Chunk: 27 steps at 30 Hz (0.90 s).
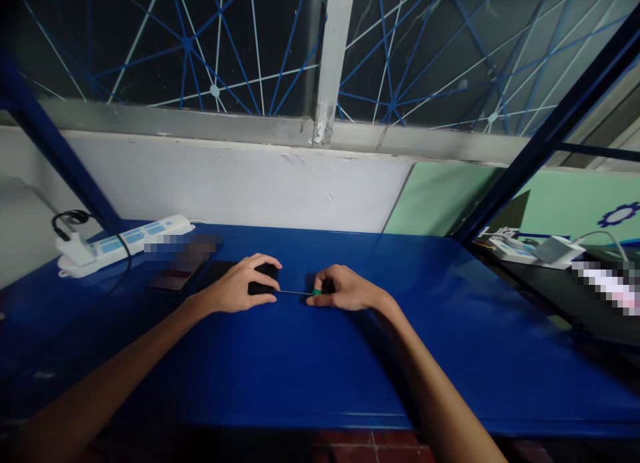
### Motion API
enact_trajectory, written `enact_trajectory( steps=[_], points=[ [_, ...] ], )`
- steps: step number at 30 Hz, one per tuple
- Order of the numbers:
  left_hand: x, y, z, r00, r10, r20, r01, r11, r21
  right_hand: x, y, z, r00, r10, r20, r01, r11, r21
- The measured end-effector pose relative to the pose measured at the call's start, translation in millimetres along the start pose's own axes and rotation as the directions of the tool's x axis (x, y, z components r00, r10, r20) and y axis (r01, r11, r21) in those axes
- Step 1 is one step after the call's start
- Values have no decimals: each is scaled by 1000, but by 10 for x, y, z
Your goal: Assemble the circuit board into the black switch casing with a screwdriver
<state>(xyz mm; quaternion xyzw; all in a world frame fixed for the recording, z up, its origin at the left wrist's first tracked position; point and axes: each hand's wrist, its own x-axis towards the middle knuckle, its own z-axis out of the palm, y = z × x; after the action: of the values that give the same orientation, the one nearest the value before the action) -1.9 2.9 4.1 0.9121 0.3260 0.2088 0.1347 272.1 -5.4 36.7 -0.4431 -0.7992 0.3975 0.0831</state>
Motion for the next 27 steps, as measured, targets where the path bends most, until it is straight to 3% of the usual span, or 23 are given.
enact_trajectory(
  steps=[4,10,18,24,27],
  points=[
    [6,-8,8,1000,11,4,-11,1000,2,11,8,35,996,93,-4,-92,990,109],
    [3,-19,19,1000,8,-4,-8,1000,-12,39,24,46,986,-33,-165,28,999,-30],
    [1,-10,16,1000,7,1,-7,1000,-12,16,-33,14,996,3,-88,-15,989,-144],
    [2,-30,26,1000,11,-5,-11,1000,-8,36,-9,74,994,73,-77,-76,996,-39],
    [4,-24,19,1000,11,-2,-11,1000,-9,51,13,78,995,32,-94,-37,998,-51]
  ],
)
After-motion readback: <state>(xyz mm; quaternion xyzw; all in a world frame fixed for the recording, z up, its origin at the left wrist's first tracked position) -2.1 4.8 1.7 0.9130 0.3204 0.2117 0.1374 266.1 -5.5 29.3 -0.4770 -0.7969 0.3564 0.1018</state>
